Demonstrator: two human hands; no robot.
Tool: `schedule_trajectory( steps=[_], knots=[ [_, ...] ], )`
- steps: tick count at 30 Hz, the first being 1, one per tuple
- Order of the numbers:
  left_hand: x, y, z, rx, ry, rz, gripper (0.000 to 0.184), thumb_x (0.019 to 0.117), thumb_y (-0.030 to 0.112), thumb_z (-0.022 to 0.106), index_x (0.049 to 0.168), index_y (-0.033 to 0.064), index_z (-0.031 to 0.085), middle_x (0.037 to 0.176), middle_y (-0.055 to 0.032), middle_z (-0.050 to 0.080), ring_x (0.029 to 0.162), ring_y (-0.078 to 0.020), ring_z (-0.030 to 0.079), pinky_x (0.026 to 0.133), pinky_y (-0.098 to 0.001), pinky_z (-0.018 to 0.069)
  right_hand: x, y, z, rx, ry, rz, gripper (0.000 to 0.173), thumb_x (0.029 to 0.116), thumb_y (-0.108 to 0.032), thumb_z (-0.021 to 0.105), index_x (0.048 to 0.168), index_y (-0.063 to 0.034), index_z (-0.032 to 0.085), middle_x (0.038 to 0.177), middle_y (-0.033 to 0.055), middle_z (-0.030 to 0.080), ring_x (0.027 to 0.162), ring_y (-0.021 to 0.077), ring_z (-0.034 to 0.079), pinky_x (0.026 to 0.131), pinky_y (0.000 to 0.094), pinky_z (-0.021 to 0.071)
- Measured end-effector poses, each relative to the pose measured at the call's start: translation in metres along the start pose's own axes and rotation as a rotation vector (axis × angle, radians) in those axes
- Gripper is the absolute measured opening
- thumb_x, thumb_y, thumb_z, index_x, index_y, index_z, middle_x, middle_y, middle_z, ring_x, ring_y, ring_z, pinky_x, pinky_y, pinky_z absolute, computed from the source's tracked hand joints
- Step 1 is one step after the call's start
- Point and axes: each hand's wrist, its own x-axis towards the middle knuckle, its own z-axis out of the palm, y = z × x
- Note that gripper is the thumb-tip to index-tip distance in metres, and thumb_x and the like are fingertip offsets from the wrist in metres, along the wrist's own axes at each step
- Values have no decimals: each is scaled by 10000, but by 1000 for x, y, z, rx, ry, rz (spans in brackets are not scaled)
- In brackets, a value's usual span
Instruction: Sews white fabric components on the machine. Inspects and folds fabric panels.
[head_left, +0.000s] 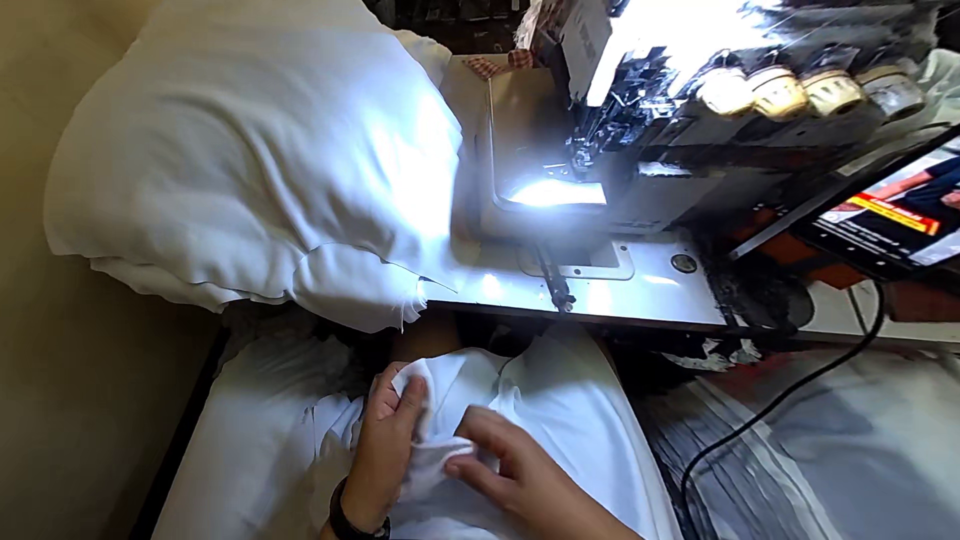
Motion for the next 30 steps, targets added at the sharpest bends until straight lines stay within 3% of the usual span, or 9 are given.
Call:
schedule_trajectory(
  steps=[4, 7, 10, 12, 14, 16, 21, 27, 30],
  knots=[
    [1, -11, -7, 154, -186, -33, 188, 1074, 119, 432, 1126, 14, 580, 900, 27, 670, 819, -30, 668, 788, -242, 576, 5, 10, 0, -246, 272, -373, 91, 984, -185, 636, 971, -97, 618, 957, 73, 600, 919, 118, 609, 820, 210, 536],
    [-4, -8, -2, 66, -169, -8, 167, 1076, 93, 420, 1111, 38, 574, 883, 46, 684, 795, -29, 682, 767, -238, 590, -3, 14, -2, -92, 170, -205, 98, 912, -74, 659, 993, -56, 607, 993, 68, 632, 865, 69, 622, 747, 183, 544],
    [-6, -3, 1, 35, -58, 135, 171, 1074, 58, 410, 1124, 17, 568, 897, 44, 693, 806, -25, 689, 773, -231, 601, -7, 5, -14, 208, -159, 228, 355, 996, -271, 659, 1245, -24, 603, 923, 28, 683, 750, 65, 625, 695, 257, 536],
    [-7, 0, 0, 61, -54, 234, 157, 1068, 48, 433, 1112, 32, 584, 912, 66, 696, 821, -2, 686, 781, -207, 595, -5, 6, -17, 323, -254, 355, 390, 1070, -397, 484, 1136, -78, 699, 841, -44, 640, 733, 4, 570, 693, 230, 486],
    [-11, 2, -1, 96, -102, 319, 136, 1064, 67, 472, 1105, 58, 601, 941, 88, 695, 849, 19, 677, 795, -191, 585, -3, 6, -17, 385, -299, 370, 390, 1067, -412, 483, 887, -129, 683, 707, -109, 555, 642, -40, 511, 608, 185, 430],
    [-13, 3, 0, 135, -127, 383, 131, 1063, 104, 497, 1104, 84, 619, 968, 108, 695, 874, 44, 665, 811, -171, 574, 0, 2, -17, 433, -336, 339, 265, 1015, -323, 621, 828, -135, 638, 655, -117, 519, 583, -43, 480, 547, 162, 390],
    [-15, 7, 2, 190, -105, 425, 142, 1067, 123, 498, 1107, 72, 625, 978, 95, 696, 887, 47, 664, 816, -167, 575, -2, -4, -12, 411, -76, 108, 123, 943, -134, 702, 958, -92, 587, 967, -34, 697, 884, 6, 652, 792, 204, 543],
    [-16, 5, 0, 209, -117, 450, 151, 1068, 183, 510, 1100, 106, 636, 982, 110, 691, 886, 64, 656, 808, -148, 566, -4, -6, -17, 473, 20, 76, 284, 850, -86, 791, 1041, -130, 586, 882, -86, 626, 748, -22, 597, 669, 155, 516],
    [-16, 6, -2, 277, -151, 548, 172, 1069, 233, 506, 1099, 127, 638, 999, 113, 684, 918, 93, 634, 830, -117, 542, -6, -15, -36, 163, -211, 300, 378, 917, -272, 758, 1191, -27, 666, 976, 66, 662, 728, 97, 606, 661, 275, 531]
  ],
)
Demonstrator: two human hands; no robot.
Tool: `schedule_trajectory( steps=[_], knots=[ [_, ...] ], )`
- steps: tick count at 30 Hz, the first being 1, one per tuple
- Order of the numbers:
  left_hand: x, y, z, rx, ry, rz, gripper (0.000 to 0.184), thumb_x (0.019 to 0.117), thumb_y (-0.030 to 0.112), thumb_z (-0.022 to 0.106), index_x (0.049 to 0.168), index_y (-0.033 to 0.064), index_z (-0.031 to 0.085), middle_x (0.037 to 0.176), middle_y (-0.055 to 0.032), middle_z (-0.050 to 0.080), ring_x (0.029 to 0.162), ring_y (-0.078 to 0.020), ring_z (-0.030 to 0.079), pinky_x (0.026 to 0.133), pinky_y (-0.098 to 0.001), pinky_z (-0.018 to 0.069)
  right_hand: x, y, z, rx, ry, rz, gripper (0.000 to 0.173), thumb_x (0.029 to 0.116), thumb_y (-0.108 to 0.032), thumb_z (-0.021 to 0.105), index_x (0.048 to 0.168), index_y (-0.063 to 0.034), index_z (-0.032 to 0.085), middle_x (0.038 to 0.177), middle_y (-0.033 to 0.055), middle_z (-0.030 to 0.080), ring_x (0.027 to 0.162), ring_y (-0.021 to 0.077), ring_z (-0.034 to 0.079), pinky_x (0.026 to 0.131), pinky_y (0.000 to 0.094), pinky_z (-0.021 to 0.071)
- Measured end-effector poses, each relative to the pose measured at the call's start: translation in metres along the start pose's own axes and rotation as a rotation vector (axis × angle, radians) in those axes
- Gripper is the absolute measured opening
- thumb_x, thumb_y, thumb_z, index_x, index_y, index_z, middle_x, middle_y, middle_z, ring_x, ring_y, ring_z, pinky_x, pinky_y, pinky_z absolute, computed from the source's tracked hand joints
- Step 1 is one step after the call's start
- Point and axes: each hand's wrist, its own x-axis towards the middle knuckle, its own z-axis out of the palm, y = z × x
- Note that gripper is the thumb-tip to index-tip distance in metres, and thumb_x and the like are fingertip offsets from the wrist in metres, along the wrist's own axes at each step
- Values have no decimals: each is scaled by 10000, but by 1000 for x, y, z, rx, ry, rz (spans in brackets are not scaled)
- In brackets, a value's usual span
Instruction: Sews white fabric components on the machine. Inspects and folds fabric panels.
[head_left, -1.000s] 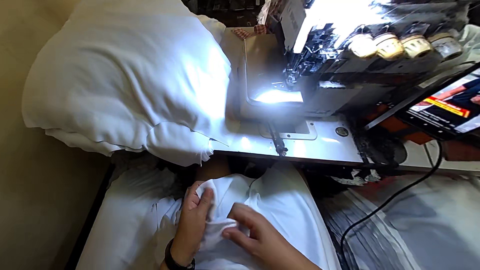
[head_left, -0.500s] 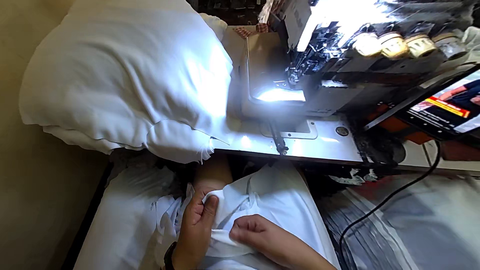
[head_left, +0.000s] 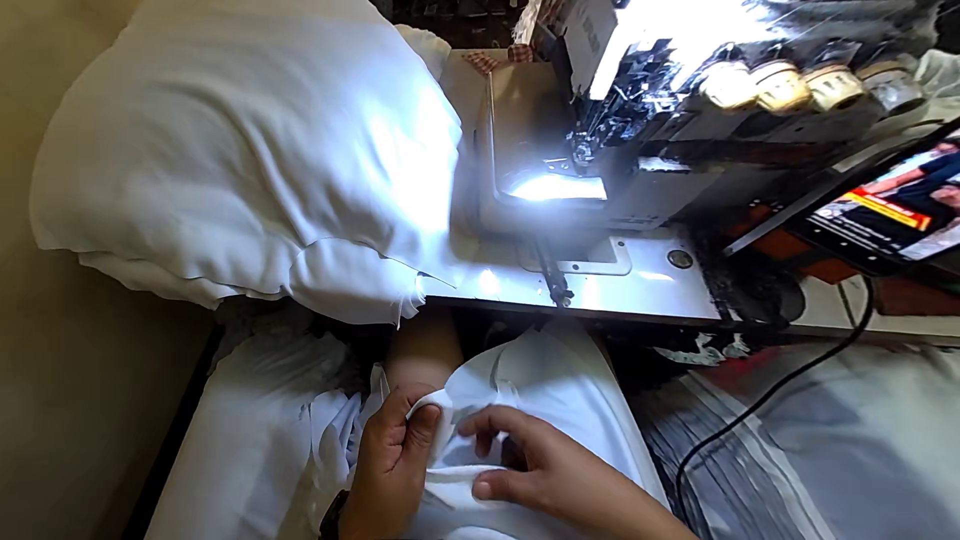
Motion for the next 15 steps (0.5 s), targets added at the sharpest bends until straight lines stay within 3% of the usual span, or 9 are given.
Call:
schedule_trajectory(
  steps=[1, 3, 4, 6, 8, 10, 12, 15],
  knots=[
    [0, 1, -2, 27, -24, 34, 185, 1071, 244, 499, 1110, 126, 636, 1006, 107, 680, 929, 100, 626, 841, -106, 530, -1, -3, -4, -81, -89, 75, 376, 976, -362, 682, 1094, -6, 703, 898, 88, 671, 724, 139, 611, 679, 343, 524],
    [1, 3, -4, 68, -74, 84, 206, 1073, 260, 488, 1121, 112, 624, 998, 82, 673, 928, 105, 617, 845, -93, 515, 1, -2, -7, -133, -270, 107, 543, 1072, -460, 458, 883, 4, 667, 711, 50, 560, 660, 119, 522, 630, 354, 430],
    [2, 4, -5, 76, -96, 98, 211, 1074, 259, 483, 1124, 105, 619, 989, 70, 667, 923, 102, 615, 844, -91, 512, 3, -1, -7, -97, -328, 76, 551, 1086, -449, 420, 849, -9, 653, 680, 15, 526, 637, 82, 493, 608, 314, 411],
    [2, 5, -5, 75, -110, 110, 211, 1075, 256, 481, 1127, 101, 615, 989, 64, 666, 923, 99, 617, 846, -90, 510, 4, 4, -4, 83, -339, 11, 387, 1064, -372, 523, 813, -90, 603, 644, -80, 481, 581, -16, 458, 551, 191, 374],
    [3, 4, -5, 66, -91, 105, 206, 1076, 250, 481, 1131, 105, 617, 1005, 73, 671, 931, 96, 623, 850, -94, 515, 4, 5, 0, 278, -264, -32, 195, 995, -267, 661, 860, -138, 605, 689, -115, 544, 615, -44, 510, 573, 150, 414],
    [3, 4, -5, 41, -71, 79, 204, 1075, 251, 485, 1123, 111, 625, 1005, 84, 676, 930, 95, 624, 846, -99, 520, 5, 5, 3, 363, -178, -116, 118, 947, -188, 719, 950, -137, 612, 784, -98, 610, 702, -24, 577, 643, 168, 479],
    [3, 5, -3, 4, -68, 26, 203, 1071, 251, 492, 1109, 111, 634, 997, 87, 683, 915, 88, 632, 832, -110, 532, 5, 6, 7, 385, -102, -218, 122, 938, -139, 717, 995, -134, 609, 822, -95, 627, 734, -22, 593, 665, 168, 495],
    [3, 2, -1, -46, -86, -65, 186, 1071, 224, 505, 1089, 96, 638, 991, 82, 676, 900, 73, 631, 821, -129, 540, 4, 1, 11, 358, -19, -341, 68, 994, -197, 667, 1006, -134, 642, 805, -113, 618, 718, -53, 571, 649, 136, 476]
  ],
)
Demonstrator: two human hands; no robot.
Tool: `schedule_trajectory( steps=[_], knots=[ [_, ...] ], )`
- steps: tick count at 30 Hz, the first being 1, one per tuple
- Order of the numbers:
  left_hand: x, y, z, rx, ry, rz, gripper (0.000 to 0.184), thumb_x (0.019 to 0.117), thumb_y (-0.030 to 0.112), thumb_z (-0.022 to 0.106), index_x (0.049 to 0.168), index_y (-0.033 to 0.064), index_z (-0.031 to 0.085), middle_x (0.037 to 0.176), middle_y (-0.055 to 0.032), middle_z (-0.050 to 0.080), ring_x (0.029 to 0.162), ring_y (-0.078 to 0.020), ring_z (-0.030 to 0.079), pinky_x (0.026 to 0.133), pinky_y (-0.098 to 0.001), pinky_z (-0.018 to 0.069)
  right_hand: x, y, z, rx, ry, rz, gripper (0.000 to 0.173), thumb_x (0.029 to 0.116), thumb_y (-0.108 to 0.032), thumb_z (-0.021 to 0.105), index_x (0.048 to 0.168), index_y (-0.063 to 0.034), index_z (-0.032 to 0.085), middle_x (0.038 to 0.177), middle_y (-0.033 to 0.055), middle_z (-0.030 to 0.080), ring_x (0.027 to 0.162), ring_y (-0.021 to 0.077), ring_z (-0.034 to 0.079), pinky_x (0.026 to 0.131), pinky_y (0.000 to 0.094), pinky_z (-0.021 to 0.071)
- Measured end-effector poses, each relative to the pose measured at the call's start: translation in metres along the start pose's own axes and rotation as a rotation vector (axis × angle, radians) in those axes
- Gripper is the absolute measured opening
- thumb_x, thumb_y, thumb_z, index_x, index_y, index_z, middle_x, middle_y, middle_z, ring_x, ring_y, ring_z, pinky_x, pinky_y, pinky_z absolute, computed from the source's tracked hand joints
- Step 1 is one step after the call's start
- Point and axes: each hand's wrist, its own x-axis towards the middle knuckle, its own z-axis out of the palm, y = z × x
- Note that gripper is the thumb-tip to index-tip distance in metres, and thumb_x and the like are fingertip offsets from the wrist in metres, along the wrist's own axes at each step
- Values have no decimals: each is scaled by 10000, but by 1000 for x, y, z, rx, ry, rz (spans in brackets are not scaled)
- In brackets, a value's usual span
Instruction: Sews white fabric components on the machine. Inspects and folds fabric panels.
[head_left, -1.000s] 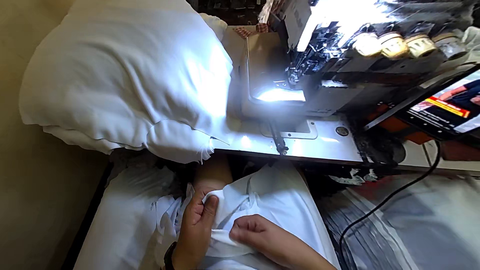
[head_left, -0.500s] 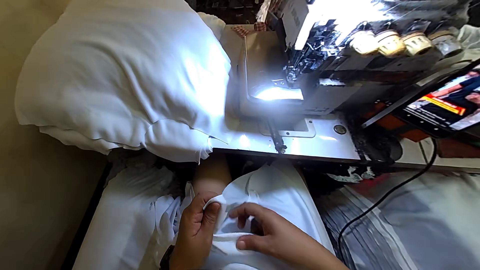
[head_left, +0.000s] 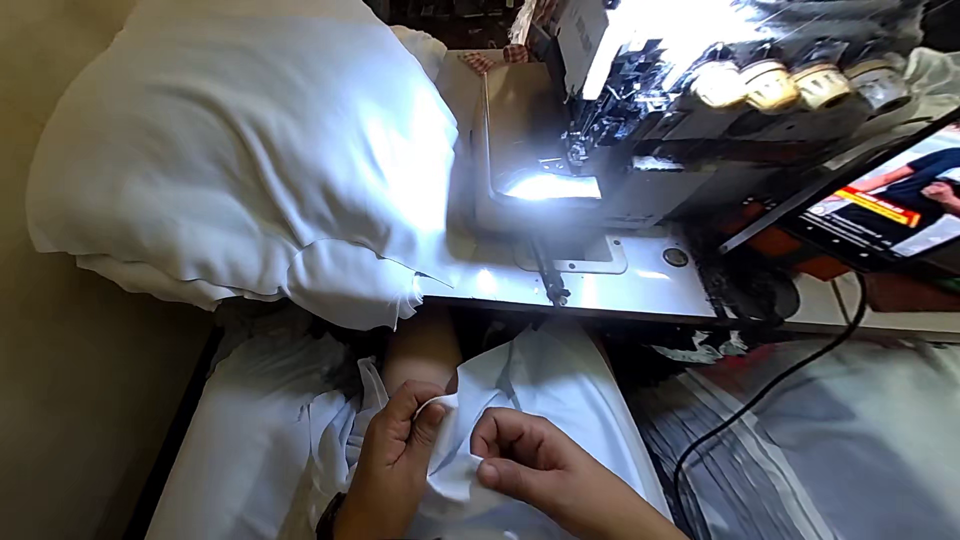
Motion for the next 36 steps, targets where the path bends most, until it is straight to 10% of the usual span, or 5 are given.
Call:
schedule_trajectory(
  steps=[5, 15, 24, 32, 36],
  knots=[
    [2, -6, -3, 15, -42, -214, 164, 1021, 138, 579, 1044, 34, 704, 958, 27, 668, 867, 24, 622, 787, -148, 528, -2, -13, 5, -68, -86, -219, 82, 982, -106, 668, 1015, -37, 641, 1000, 14, 631, 943, 22, 615, 824, 189, 535],
    [8, 4, -13, -216, 66, -309, 85, 989, 91, 629, 1070, 67, 637, 910, 65, 702, 814, -18, 680, 753, -222, 586, -5, -5, -6, -640, 230, 167, 300, 950, -384, 699, 945, -83, 699, 633, -38, 538, 539, 21, 455, 516, 207, 391],
    [7, -10, -9, -219, -65, -376, 106, 985, 73, 618, 1039, 50, 707, 908, 73, 704, 819, 17, 655, 767, -176, 555, 0, -33, 16, -412, -80, -280, 245, 1015, -199, 648, 963, 38, 683, 1025, 148, 619, 981, 123, 593, 852, 212, 494],
    [2, 7, -4, -373, -50, -432, 71, 975, 94, 654, 981, 97, 724, 855, 87, 713, 754, 31, 650, 688, -154, 542, 3, -5, 9, -745, 416, -190, 239, 978, -343, 672, 900, -118, 694, 736, -36, 633, 672, 8, 571, 627, 185, 480],
    [-1, 6, -11, -426, -185, -353, 325, 922, 285, 737, 1175, 83, 706, 1072, 58, 738, 958, -18, 689, 862, -220, 573, 6, -4, 8, -686, 471, -213, 178, 972, -240, 647, 903, -78, 669, 823, -7, 630, 765, -15, 597, 694, 123, 509]
  ],
)
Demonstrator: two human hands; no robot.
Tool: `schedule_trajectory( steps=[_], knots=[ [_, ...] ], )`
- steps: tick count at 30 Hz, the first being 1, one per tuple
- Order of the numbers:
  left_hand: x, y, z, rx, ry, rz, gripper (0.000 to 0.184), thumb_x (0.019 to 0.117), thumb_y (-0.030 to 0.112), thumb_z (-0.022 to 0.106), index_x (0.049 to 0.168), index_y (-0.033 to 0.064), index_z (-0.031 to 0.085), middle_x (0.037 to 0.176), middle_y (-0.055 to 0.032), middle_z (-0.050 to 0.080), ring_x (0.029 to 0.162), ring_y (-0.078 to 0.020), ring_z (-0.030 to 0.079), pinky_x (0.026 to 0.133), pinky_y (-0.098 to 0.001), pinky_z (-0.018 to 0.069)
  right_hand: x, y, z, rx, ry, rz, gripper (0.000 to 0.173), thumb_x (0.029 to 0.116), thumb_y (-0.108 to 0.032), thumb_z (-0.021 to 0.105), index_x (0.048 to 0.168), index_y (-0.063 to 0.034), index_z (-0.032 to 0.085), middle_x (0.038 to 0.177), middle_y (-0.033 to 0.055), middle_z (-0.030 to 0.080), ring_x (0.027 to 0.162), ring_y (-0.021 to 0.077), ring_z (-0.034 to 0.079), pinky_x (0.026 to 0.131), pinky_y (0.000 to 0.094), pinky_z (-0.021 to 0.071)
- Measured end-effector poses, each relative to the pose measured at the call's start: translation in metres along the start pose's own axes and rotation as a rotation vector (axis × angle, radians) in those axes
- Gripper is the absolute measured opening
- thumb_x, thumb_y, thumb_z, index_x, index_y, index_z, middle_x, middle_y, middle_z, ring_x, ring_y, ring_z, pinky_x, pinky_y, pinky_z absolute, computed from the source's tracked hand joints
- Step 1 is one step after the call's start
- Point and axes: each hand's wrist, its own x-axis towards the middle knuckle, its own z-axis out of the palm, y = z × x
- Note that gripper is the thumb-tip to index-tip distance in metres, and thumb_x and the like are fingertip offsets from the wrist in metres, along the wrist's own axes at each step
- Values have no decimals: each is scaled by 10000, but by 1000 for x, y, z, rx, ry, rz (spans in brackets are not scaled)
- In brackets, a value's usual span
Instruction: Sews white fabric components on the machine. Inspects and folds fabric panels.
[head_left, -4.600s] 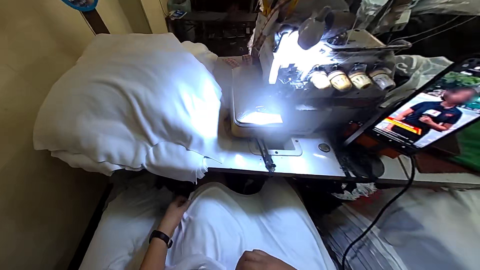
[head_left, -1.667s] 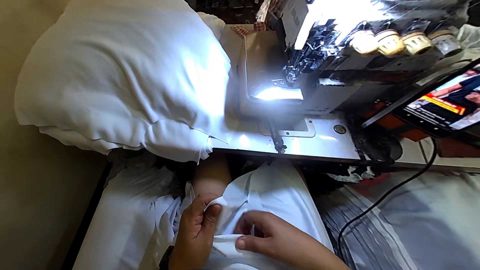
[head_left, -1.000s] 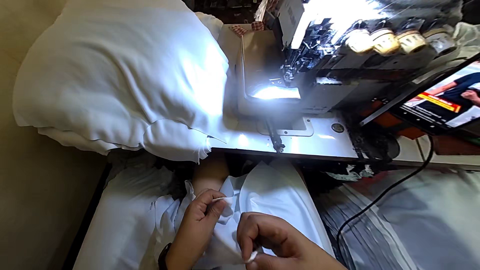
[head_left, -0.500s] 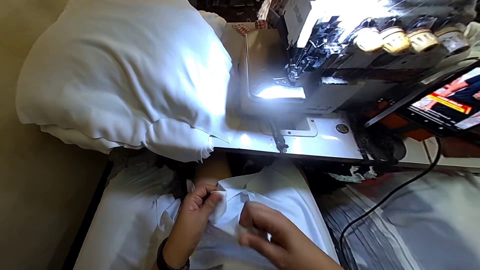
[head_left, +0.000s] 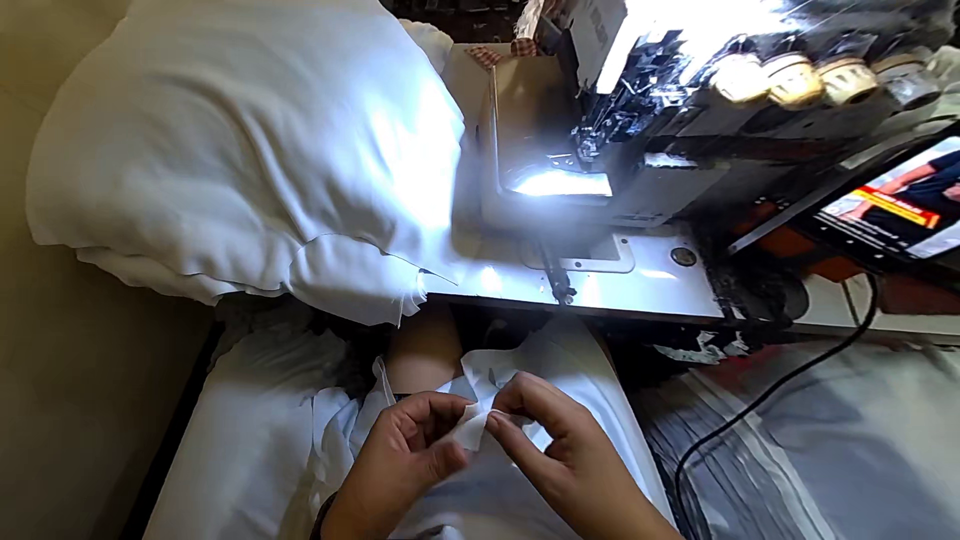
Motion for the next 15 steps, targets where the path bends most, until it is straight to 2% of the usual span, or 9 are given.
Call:
schedule_trajectory(
  steps=[2, 4, 7, 8, 10, 11, 12, 13, 15],
  knots=[
    [-2, 3, 0, 39, -31, 13, 385, 869, 133, 791, 1219, 28, 671, 1125, 15, 733, 1004, -64, 701, 912, -265, 584, 1, 1, 0, 56, -28, 41, 180, 990, -230, 631, 918, -69, 659, 829, -10, 620, 742, -21, 584, 668, 117, 499],
    [-4, 6, 2, 141, 56, 36, 278, 873, 15, 742, 1147, 19, 692, 1051, 25, 740, 928, -44, 704, 851, -243, 596, 2, 3, -1, 118, -121, 51, 197, 1010, -257, 624, 956, -72, 662, 812, -16, 626, 710, -24, 570, 640, 123, 480],
    [-5, 12, -2, 221, 128, 126, 105, 964, 129, 677, 1035, 94, 747, 970, 86, 724, 876, 32, 665, 796, -164, 569, 10, 7, -3, 138, -247, -60, 276, 975, -365, 689, 966, -89, 699, 852, -3, 635, 785, 1, 587, 696, 148, 496],
    [-5, 14, -5, 229, 120, 155, 118, 980, 193, 665, 1016, 118, 748, 954, 101, 712, 871, 49, 652, 786, -144, 556, 15, 8, -3, 101, -247, -102, 299, 954, -423, 703, 936, -124, 707, 906, -11, 618, 854, 10, 576, 741, 162, 490],
    [-4, 21, -8, 229, 120, 200, 149, 978, 284, 662, 988, 155, 735, 927, 126, 690, 851, 72, 632, 761, -117, 538, 30, 8, -3, 54, -274, -184, 327, 937, -496, 694, 894, -172, 704, 1215, 2, 639, 1159, 77, 565, 963, 282, 490],
    [-3, 24, -9, 210, 123, 214, 146, 966, 298, 674, 981, 164, 730, 922, 127, 689, 846, 72, 632, 757, -115, 536, 38, 7, -4, 68, -329, -222, 343, 947, -495, 683, 887, -157, 697, 1366, 26, 617, 1294, 120, 533, 1054, 344, 469],
    [-2, 27, -10, 180, 121, 225, 135, 954, 296, 692, 976, 167, 727, 918, 121, 685, 839, 66, 632, 750, -116, 536, 46, 5, -6, 112, -401, -252, 351, 956, -470, 682, 888, -125, 688, 1399, 46, 610, 1329, 132, 524, 1076, 351, 465],
    [-2, 29, -12, 152, 119, 231, 125, 942, 285, 710, 976, 166, 728, 915, 112, 685, 836, 58, 635, 747, -120, 539, 52, 2, -6, 180, -472, -280, 345, 958, -420, 695, 891, -82, 680, 1316, 69, 648, 1273, 125, 563, 1042, 317, 487],
    [-2, 34, -16, 122, 124, 230, 111, 935, 257, 722, 987, 158, 733, 926, 94, 701, 844, 42, 650, 757, -133, 551, 63, -3, -5, 314, -608, -314, 317, 963, -309, 716, 925, 2, 669, 1063, 111, 664, 1058, 100, 612, 900, 224, 508]
  ],
)
